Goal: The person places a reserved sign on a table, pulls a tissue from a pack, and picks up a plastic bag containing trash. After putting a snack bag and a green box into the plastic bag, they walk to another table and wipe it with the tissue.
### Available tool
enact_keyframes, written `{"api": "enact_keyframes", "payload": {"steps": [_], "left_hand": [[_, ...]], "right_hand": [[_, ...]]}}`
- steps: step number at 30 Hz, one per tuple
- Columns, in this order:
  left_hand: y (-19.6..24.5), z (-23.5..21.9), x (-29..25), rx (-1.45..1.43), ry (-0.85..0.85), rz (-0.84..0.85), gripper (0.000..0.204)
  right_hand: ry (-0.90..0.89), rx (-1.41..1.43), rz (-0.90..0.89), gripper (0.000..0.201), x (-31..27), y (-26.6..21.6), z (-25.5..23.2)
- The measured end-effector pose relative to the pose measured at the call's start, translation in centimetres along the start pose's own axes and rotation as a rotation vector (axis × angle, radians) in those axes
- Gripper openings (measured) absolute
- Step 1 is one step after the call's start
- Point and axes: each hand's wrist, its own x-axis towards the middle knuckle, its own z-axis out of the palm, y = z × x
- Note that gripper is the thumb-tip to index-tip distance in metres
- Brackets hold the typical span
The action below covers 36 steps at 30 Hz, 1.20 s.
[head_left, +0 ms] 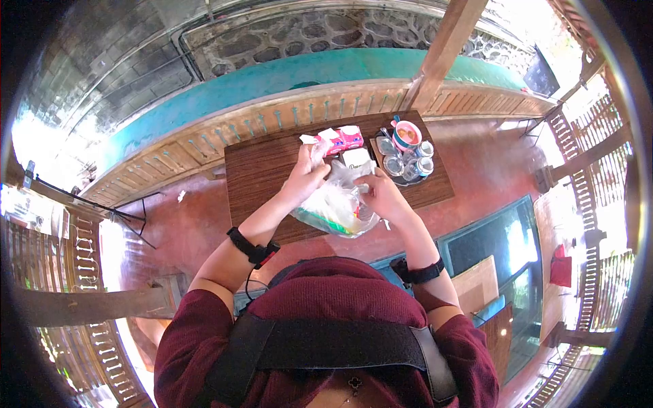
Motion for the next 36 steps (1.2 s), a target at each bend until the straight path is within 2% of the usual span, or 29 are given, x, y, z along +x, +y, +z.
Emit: {"api": "enact_keyframes", "payload": {"steps": [1, 2, 3, 6, 7, 10, 11, 14, 20, 21, 22, 23, 26, 27, 30, 31, 34, 35, 36], "left_hand": [[0.7, 0.3, -0.1, 0.001, 0.039, 0.004, 0.034], [0.7, 0.1, 0.0, -0.047, 0.037, -0.01, 0.032], [1.0, 0.0, 0.2, -0.096, 0.037, -0.023, 0.03], [1.5, 0.2, 0.2, -0.142, 0.077, -0.012, 0.02], [1.4, 0.3, 0.2, -0.161, 0.085, 0.001, 0.019], [1.9, 0.9, 0.1, -0.213, 0.088, 0.0, 0.019], [2.1, 1.0, 0.1, -0.229, 0.086, -0.007, 0.02], [1.8, 1.2, -0.2, -0.218, 0.067, 0.02, 0.02], [2.5, 2.3, -1.6, -0.288, -0.053, 0.075, 0.023], [2.9, 2.0, -1.6, -0.321, -0.149, 0.082, 0.026], [3.3, 2.0, -1.7, -0.307, -0.161, 0.053, 0.026], [3.8, 1.9, -1.9, -0.293, -0.173, 0.024, 0.026], [3.9, 2.4, -1.8, -0.327, -0.201, -0.009, 0.026], [3.6, 2.6, -1.7, -0.352, -0.21, -0.012, 0.026], [3.5, 2.8, -1.6, -0.31, -0.185, -0.013, 0.027], [3.2, 2.4, -1.4, -0.292, -0.207, -0.02, 0.029], [3.0, 2.0, -1.2, -0.117, -0.062, -0.037, 0.037], [2.5, 1.3, -0.8, -0.124, -0.015, -0.079, 0.052], [1.8, 0.5, -0.5, -0.057, -0.014, -0.061, 0.048]], "right_hand": [[-0.043, 0.022, 0.036, 0.036, -0.3, 0.4, -0.1], [-0.086, 0.043, 0.071, 0.038, -0.4, 0.7, -0.2], [-0.095, -0.047, 0.022, 0.042, -0.6, 0.6, -0.4], [-0.24, 0.093, 0.064, 0.043, -0.5, -0.2, 0.5], [-0.209, 0.148, -0.055, 0.038, -0.4, 0.7, 1.9], [-0.155, 0.58, -0.012, 0.031, 0.1, 1.4, 5.4], [-0.123, 0.607, 0.007, 0.022, 0.5, 1.0, 5.9], [-0.106, 0.863, 0.165, 0.016, 1.7, -0.2, 7.1], [0.088, 0.823, 0.236, 0.007, 3.0, -0.4, 8.3], [0.098, 0.759, 0.233, 0.006, 3.0, -0.5, 8.0], [0.108, 0.695, 0.229, 0.005, 3.0, -0.6, 7.7], [0.128, 0.768, 0.267, 0.006, 3.0, -0.8, 7.6], [0.059, 0.611, 0.179, 0.007, 3.3, 1.4, 8.5], [-0.124, 0.64, 0.217, 0.011, 3.1, 1.2, 8.3], [-0.398, 0.522, -0.143, 0.023, 2.4, 0.9, 8.3], [-0.451, 0.489, -0.12, 0.025, 2.3, 0.7, 8.0], [-0.612, 0.384, -0.052, 0.031, 2.3, -0.4, 6.0], [-0.485, 0.395, -0.029, 0.029, 1.7, -0.8, 5.4], [-0.454, 0.398, -0.006, 0.028, 1.7, -0.8, 4.5]]}}
